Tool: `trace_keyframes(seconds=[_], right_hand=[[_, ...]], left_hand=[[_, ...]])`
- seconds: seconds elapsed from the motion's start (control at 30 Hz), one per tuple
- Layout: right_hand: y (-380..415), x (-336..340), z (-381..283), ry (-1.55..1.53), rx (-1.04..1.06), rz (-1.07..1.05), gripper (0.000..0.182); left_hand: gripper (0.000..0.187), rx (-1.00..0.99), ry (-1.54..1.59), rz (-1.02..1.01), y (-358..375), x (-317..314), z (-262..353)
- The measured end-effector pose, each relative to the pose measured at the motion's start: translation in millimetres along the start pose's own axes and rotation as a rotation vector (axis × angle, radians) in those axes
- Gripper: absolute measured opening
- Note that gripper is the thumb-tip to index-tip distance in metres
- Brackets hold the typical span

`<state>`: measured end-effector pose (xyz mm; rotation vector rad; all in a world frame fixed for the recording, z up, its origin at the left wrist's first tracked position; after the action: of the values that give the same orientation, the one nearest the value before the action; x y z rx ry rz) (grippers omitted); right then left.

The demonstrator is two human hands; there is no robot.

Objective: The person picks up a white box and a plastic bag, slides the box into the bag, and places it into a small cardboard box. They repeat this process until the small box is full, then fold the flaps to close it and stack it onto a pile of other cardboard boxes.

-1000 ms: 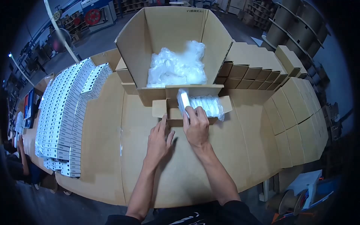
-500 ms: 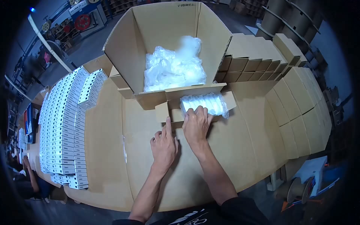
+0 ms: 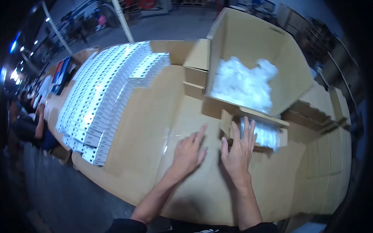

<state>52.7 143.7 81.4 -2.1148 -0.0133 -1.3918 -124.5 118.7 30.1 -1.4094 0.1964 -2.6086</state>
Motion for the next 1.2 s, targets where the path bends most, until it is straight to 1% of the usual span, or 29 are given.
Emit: trace_keyframes(seconds=[0.03, 0.07, 0.1, 0.17, 0.2, 0.23, 0.27, 0.3, 0.37, 0.4, 0.5, 0.67, 0.7, 0.8, 0.83, 0.87, 0.93, 0.97, 1.03, 1.07, 1.1, 1.13, 1.2], right_hand=[[-14, -3, -9, -0.037, 0.147, 0.068, 0.045], [-29, -9, -20, -0.101, 0.239, 0.089, 0.039], [-43, -16, -32, -0.179, 0.307, 0.058, 0.038], [-69, -38, -49, -0.299, 0.435, -0.008, 0.036], [-85, -48, -54, -0.335, 0.538, -0.086, 0.037], [-100, -61, -59, -0.392, 0.565, -0.172, 0.039], [-114, -74, -64, -0.448, 0.590, -0.255, 0.042], [-127, -86, -67, -0.451, 0.593, -0.317, 0.043], [-153, -107, -71, -0.445, 0.602, -0.446, 0.046], [-164, -113, -73, -0.429, 0.615, -0.464, 0.047], [-194, -128, -75, -0.386, 0.652, -0.497, 0.050], [-225, -131, -75, -0.398, 0.658, -0.516, 0.053], [-230, -132, -75, -0.414, 0.647, -0.519, 0.054], [-234, -135, -73, -0.491, 0.629, -0.491, 0.057], [-234, -133, -75, -0.520, 0.614, -0.487, 0.058], [-234, -130, -77, -0.550, 0.596, -0.484, 0.059], [-230, -121, -81, -0.658, 0.469, -0.572, 0.063], [-228, -116, -84, -0.710, 0.403, -0.610, 0.065], [-207, -102, -86, -1.182, 0.113, -0.659, 0.066], [-200, -94, -84, -1.269, 0.195, -0.619, 0.063], [-191, -89, -79, -1.421, 0.117, -0.650, 0.060], [-178, -87, -74, -1.616, 0.107, -0.535, 0.051], [-160, -59, -55, -1.385, 0.210, -0.498, 0.037]], left_hand=[[0.076, 0.022, 0.019, 0.055, -10, 9, -20], [0.072, 0.041, 0.037, 0.106, -19, 20, -38], [0.061, 0.135, 0.013, 0.116, -33, 33, -52], [0.057, 0.120, -0.054, 0.265, -61, 48, -97], [0.056, 0.105, -0.077, 0.329, -78, 53, -120], [0.055, 0.086, -0.100, 0.397, -96, 60, -141], [0.054, 0.102, -0.122, 0.422, -115, 67, -159], [0.053, 0.119, -0.144, 0.442, -131, 73, -175], [0.053, 0.056, -0.199, 0.582, -164, 80, -200], [0.053, 0.024, -0.231, 0.649, -176, 83, -212], [0.049, 0.010, -0.388, 0.647, -201, 83, -234], [0.036, 0.087, -0.458, 0.650, -214, 76, -250], [0.033, 0.100, -0.478, 0.652, -209, 77, -250], [0.027, 0.090, -0.374, 0.657, -189, 80, -243], [0.029, 0.072, -0.334, 0.705, -180, 80, -237], [0.030, 0.066, -0.261, 0.705, -169, 81, -231], [0.031, 0.058, -0.108, 0.694, -142, 86, -206], [0.034, 0.044, -0.016, 0.720, -130, 87, -191], [0.035, -0.083, 0.126, 0.733, -102, 95, -148], [0.035, -0.144, 0.108, 0.765, -92, 98, -130], [0.035, -0.209, 0.094, 0.793, -84, 101, -110], [0.041, -0.251, 0.077, 0.794, -75, 102, -89], [0.045, -0.284, 0.064, 0.679, -59, 101, -54]])
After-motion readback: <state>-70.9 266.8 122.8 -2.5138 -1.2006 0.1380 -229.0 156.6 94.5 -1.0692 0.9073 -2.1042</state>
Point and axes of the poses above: each hand's wrist, its own y-axis away from the middle knuckle, its own x-axis out of the back of the hand, z = x × y, the point moved 1 cm from there along -y, towards the middle knuckle, and after that the axes turned 14 degrees about x, right-handed, at the moved point
